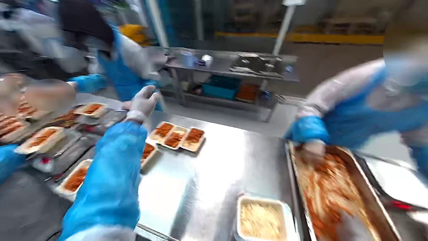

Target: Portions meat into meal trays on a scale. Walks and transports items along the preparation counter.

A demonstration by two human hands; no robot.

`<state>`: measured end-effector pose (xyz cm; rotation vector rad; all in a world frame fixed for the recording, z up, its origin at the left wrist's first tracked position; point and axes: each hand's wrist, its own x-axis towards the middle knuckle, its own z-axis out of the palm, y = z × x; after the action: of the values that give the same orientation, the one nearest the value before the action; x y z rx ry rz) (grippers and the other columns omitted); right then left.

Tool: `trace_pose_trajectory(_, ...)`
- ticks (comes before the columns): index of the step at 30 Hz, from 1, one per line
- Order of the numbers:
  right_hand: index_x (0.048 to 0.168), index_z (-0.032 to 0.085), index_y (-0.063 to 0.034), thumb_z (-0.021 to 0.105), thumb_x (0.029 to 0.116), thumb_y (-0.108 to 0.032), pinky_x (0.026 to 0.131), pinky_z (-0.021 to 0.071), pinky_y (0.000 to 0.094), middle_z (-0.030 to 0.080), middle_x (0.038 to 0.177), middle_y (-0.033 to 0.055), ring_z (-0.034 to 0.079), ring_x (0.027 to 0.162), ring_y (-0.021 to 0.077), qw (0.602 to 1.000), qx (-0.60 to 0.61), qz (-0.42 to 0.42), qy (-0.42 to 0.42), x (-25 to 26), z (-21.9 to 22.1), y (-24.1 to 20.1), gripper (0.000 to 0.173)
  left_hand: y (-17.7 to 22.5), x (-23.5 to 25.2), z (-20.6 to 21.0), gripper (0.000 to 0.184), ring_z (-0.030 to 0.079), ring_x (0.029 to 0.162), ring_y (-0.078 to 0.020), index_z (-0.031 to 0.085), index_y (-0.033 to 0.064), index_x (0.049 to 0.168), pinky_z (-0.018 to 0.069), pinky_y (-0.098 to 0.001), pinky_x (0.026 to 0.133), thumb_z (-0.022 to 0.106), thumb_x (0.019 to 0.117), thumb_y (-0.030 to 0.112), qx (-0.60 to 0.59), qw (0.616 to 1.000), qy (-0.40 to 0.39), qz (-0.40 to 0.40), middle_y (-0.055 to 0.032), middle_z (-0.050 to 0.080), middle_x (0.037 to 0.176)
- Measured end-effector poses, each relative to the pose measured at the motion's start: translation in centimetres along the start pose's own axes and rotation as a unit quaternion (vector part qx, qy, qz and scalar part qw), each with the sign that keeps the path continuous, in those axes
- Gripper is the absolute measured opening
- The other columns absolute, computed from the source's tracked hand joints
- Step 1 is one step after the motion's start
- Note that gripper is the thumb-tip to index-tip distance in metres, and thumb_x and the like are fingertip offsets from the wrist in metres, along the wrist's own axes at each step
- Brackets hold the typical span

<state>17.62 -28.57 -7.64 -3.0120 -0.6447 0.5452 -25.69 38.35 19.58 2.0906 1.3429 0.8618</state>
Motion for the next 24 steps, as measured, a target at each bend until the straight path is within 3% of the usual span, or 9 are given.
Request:
trace_pose_trajectory(3, 0.141, 0.059, -0.0083, 0.078, 0.0809, -0.011, 0.099, 0.0495, 0.0685, 0.049, 0.146, 0.0319, 0.054, 0.129, 0.0519, 1.000, 0.007, 0.008, -0.025, 0.4, -0.3, 0.4, 0.063, 2.5, -14.2, 11.3, 0.039, 0.067, 0.109, -0.0297, 0.055, 0.0101, 0.143, 0.0547, -0.0543, 0.095, 0.055, 0.1057, 0.021, -0.033, 0.978, -0.193, 0.071, -0.0175, 0.066, 0.128)
trace_pose_trajectory(6, 0.137, 0.063, -0.0086, 0.081, 0.0798, -0.011, 0.095, 0.0512, 0.0697, 0.053, 0.141, 0.0327, 0.058, 0.122, 0.0521, 0.998, 0.041, 0.019, -0.034, 0.5, 0.1, 1.3, 0.060, 0.6, -28.3, 22.2, 0.031, 0.071, 0.091, -0.0248, 0.067, 0.0073, 0.129, 0.0599, -0.0477, 0.085, 0.055, 0.1065, 0.026, -0.086, 0.935, -0.343, -0.021, -0.0133, 0.072, 0.112)
trace_pose_trajectory(9, 0.140, 0.059, -0.0081, 0.086, 0.0782, -0.028, 0.093, 0.0515, 0.0691, 0.052, 0.139, 0.0356, 0.059, 0.119, 0.0528, 0.993, 0.047, 0.058, -0.086, 0.4, 0.5, 1.8, 0.071, 0.7, -38.2, 26.3, 0.028, 0.067, 0.073, -0.0204, 0.067, 0.0014, 0.118, 0.0589, -0.0386, 0.069, 0.049, 0.1075, 0.021, -0.184, 0.929, -0.272, -0.169, -0.0111, 0.070, 0.094)
trace_pose_trajectory(11, 0.139, 0.058, -0.0077, 0.087, 0.0768, -0.026, 0.087, 0.0535, 0.0692, 0.051, 0.138, 0.0363, 0.061, 0.115, 0.0536, 0.994, 0.030, 0.064, -0.088, 0.1, 1.1, 1.4, 0.071, 0.4, -42.7, 26.9, 0.028, 0.063, 0.066, -0.0185, 0.066, 0.0006, 0.113, 0.0557, -0.0353, 0.062, 0.046, 0.1089, 0.020, -0.204, 0.930, -0.191, -0.240, -0.0096, 0.067, 0.086)
trace_pose_trajectory(14, 0.130, 0.064, -0.0065, 0.087, 0.0754, -0.014, 0.078, 0.0534, 0.0739, 0.054, 0.131, 0.0380, 0.061, 0.107, 0.0584, 0.999, 0.030, 0.020, -0.041, -0.2, 1.8, 1.4, 0.060, -1.6, -46.9, 26.4, 0.028, 0.067, 0.076, -0.0215, 0.064, 0.0019, 0.118, 0.0583, -0.0402, 0.071, 0.045, 0.1094, 0.020, -0.141, 0.938, -0.193, -0.251, -0.0116, 0.068, 0.094)
trace_pose_trajectory(16, 0.128, 0.066, -0.0067, 0.087, 0.0747, -0.010, 0.078, 0.0528, 0.0750, 0.056, 0.129, 0.0365, 0.061, 0.109, 0.0582, 0.999, 0.022, -0.015, -0.025, 0.0, 2.0, 2.0, 0.057, -3.6, -49.0, 25.7, 0.032, 0.069, 0.098, -0.0258, 0.059, 0.0026, 0.131, 0.0586, -0.0461, 0.086, 0.051, 0.1057, 0.019, -0.096, 0.938, -0.241, -0.230, -0.0155, 0.068, 0.115)
trace_pose_trajectory(18, 0.127, 0.068, -0.0092, 0.083, 0.0767, -0.007, 0.076, 0.0528, 0.0748, 0.058, 0.128, 0.0343, 0.062, 0.106, 0.0562, 0.999, 0.008, -0.044, -0.011, 0.4, 2.1, 2.8, 0.053, -5.0, -51.0, 25.4, 0.053, 0.064, 0.117, -0.0296, 0.046, 0.0042, 0.149, 0.0557, -0.0485, 0.098, 0.061, 0.1002, 0.019, -0.078, 0.918, -0.317, -0.227, -0.0189, 0.060, 0.134)
trace_pose_trajectory(21, 0.122, 0.072, -0.0108, 0.080, 0.0813, -0.008, 0.073, 0.0515, 0.0758, 0.060, 0.125, 0.0345, 0.064, 0.101, 0.0568, 0.997, 0.010, -0.080, -0.008, 1.4, 1.7, 3.7, 0.042, -5.1, -53.5, 25.8, 0.094, 0.061, 0.125, -0.0284, 0.022, 0.0103, 0.163, 0.0535, -0.0463, 0.104, 0.077, 0.0893, 0.027, -0.054, 0.871, -0.438, -0.216, -0.0196, 0.051, 0.148)
trace_pose_trajectory(24, 0.115, 0.074, -0.0109, 0.082, 0.0801, -0.010, 0.072, 0.0517, 0.0750, 0.061, 0.122, 0.0342, 0.064, 0.100, 0.0555, 0.994, 0.021, -0.101, -0.028, 1.4, 2.0, 5.2, 0.036, -4.5, -55.4, 26.5, 0.108, 0.058, 0.130, -0.0258, 0.025, 0.0175, 0.163, 0.0497, -0.0490, 0.109, 0.083, 0.0787, 0.049, 0.072, 0.872, -0.451, -0.176, -0.0146, 0.049, 0.152)
